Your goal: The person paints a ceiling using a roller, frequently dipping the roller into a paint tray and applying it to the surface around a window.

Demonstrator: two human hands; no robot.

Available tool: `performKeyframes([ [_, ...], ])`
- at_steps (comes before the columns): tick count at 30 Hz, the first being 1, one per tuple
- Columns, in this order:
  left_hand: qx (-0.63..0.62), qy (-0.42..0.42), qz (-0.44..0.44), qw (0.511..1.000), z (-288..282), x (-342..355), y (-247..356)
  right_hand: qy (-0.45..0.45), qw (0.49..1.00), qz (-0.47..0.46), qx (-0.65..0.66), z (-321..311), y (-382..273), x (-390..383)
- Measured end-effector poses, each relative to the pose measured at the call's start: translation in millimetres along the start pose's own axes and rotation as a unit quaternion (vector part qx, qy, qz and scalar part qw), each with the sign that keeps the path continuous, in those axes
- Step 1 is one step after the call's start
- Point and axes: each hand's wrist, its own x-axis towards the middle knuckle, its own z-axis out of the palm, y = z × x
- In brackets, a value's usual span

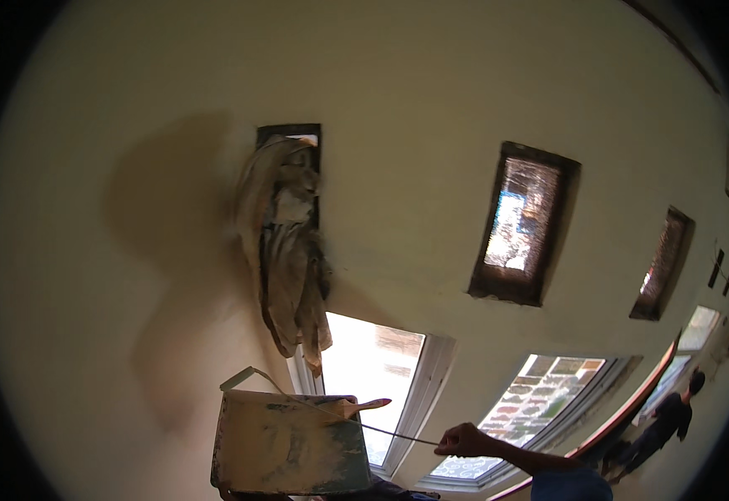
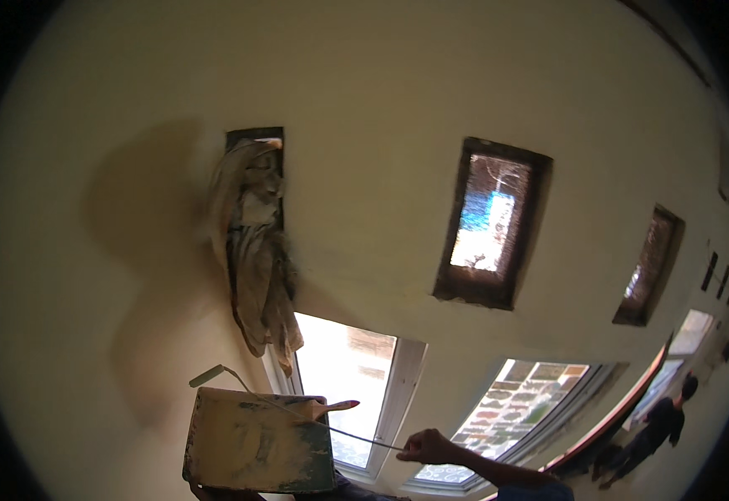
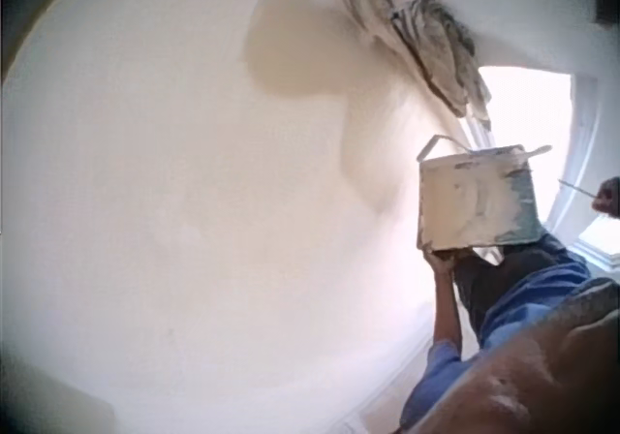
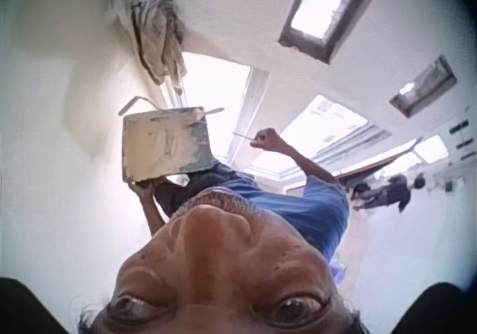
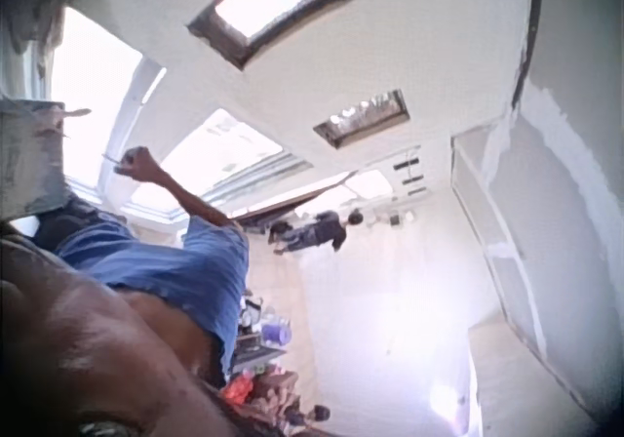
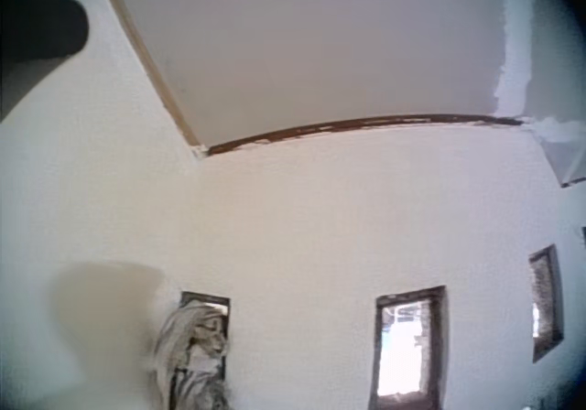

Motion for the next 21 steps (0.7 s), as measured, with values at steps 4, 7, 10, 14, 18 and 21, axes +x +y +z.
performKeyframes([
  [4, -0.046, 0.008, -0.085, 0.995, -40.1, 24.6, -6.9, -0.017, 0.998, -0.063, -0.025, 8.1, -0.2, 2.9],
  [7, -0.045, 0.004, -0.059, 0.997, -47.2, 16.2, -9.5, -0.015, 0.994, -0.088, -0.056, 6.4, 4.3, 5.2],
  [10, -0.041, -0.003, -0.029, 0.999, -40.6, 10.3, -4.4, -0.016, 0.989, -0.115, -0.096, 0.9, 2.0, 11.3],
  [14, 0.043, -0.038, 0.129, 0.990, -48.0, 8.4, -11.2, -0.011, 0.981, -0.145, -0.127, -8.7, 0.6, 21.1],
  [18, 0.201, -0.058, 0.252, 0.945, -51.6, 20.3, -33.4, 0.021, 0.986, -0.088, -0.137, -30.2, -2.7, 13.5],
  [21, 0.457, -0.047, 0.437, 0.773, -12.3, -2.3, -6.2, 0.044, 0.983, -0.063, -0.166, -39.1, -9.7, 16.5],
])
